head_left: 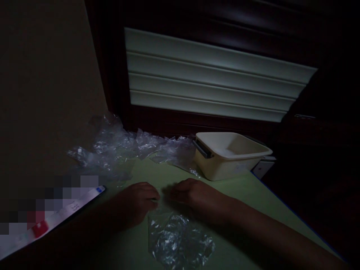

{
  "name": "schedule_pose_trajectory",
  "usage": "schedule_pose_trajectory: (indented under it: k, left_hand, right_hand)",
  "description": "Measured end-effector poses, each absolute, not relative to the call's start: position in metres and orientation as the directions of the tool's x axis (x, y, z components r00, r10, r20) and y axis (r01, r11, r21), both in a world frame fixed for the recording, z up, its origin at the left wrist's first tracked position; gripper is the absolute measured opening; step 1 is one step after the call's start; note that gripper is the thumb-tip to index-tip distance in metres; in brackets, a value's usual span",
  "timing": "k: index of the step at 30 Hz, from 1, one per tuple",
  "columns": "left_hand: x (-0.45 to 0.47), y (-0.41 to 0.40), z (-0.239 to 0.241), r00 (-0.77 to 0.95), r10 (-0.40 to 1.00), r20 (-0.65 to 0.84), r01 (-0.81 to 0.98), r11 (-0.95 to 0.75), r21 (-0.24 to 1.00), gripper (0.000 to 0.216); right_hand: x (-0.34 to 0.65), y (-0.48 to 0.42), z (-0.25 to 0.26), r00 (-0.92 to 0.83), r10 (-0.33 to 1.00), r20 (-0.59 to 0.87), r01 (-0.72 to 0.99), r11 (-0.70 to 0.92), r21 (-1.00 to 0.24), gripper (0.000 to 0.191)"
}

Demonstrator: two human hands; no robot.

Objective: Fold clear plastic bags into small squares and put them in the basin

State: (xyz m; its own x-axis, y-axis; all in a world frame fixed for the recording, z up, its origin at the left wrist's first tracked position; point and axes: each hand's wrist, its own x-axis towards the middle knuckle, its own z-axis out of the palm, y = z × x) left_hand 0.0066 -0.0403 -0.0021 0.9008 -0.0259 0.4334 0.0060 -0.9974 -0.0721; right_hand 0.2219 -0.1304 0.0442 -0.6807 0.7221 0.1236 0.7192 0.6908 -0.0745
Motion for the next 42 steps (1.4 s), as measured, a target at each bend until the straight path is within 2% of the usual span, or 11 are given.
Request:
schedule_pose_trajectory:
  k: [5,9,12,17,22,26,28,32,35,37,42]
  left_hand:
    - [0.007,-0.041,0.006,0.928,-0.003,0.374,0.019,-0.998,-0.053,0.03]
    - [0.006,-0.043,0.01,0.946,0.037,0.321,0.047,-0.999,-0.023,0.032]
    - [0.006,-0.043,0.011,0.948,0.065,0.313,0.065,-0.998,0.009,0.032]
    - [0.007,-0.044,0.01,0.94,0.084,0.331,0.075,-0.996,0.04,0.03]
    - [0.008,-0.047,0.011,0.941,0.092,0.326,0.09,-0.996,0.023,0.029]
    - [0.009,-0.049,0.01,0.935,0.11,0.336,0.107,-0.994,0.027,0.027]
    - [0.01,-0.05,0.008,0.917,0.154,0.368,0.128,-0.987,0.094,0.026]
    - [0.012,-0.049,0.0,0.798,0.394,0.456,0.219,-0.895,0.39,0.032]
    - [0.012,-0.047,-0.005,0.75,0.556,0.358,0.295,-0.766,0.57,0.048]
    - [0.013,-0.046,-0.005,0.751,0.602,0.271,0.324,-0.693,0.644,0.047]
    - [0.017,-0.042,0.001,0.779,0.593,0.201,0.308,-0.642,0.703,0.018]
  right_hand:
    - [0.237,-0.136,0.03,-0.64,0.756,0.137,0.741,0.654,-0.154,0.024]
    - [0.272,-0.161,0.022,-0.432,0.884,0.176,0.815,0.467,-0.344,0.025]
    - [0.287,-0.171,0.026,-0.366,0.919,0.15,0.827,0.395,-0.401,0.029]
    - [0.277,-0.154,0.032,-0.283,0.951,0.121,0.843,0.307,-0.443,0.026]
    - [0.263,-0.126,0.02,-0.256,0.962,0.091,0.848,0.269,-0.457,0.008]
    - [0.26,-0.124,0.012,-0.198,0.974,0.107,0.845,0.225,-0.485,0.005]
    - [0.259,-0.127,0.01,-0.167,0.977,0.135,0.834,0.213,-0.51,0.004]
    - [0.26,-0.134,0.012,-0.148,0.973,0.178,0.794,0.224,-0.566,0.008]
    - [0.261,-0.139,0.016,-0.144,0.966,0.215,0.77,0.245,-0.588,0.008]
    - [0.26,-0.142,0.019,-0.132,0.958,0.254,0.752,0.263,-0.604,0.008]
    - [0.257,-0.143,0.021,-0.086,0.963,0.257,0.686,0.244,-0.686,0.01]
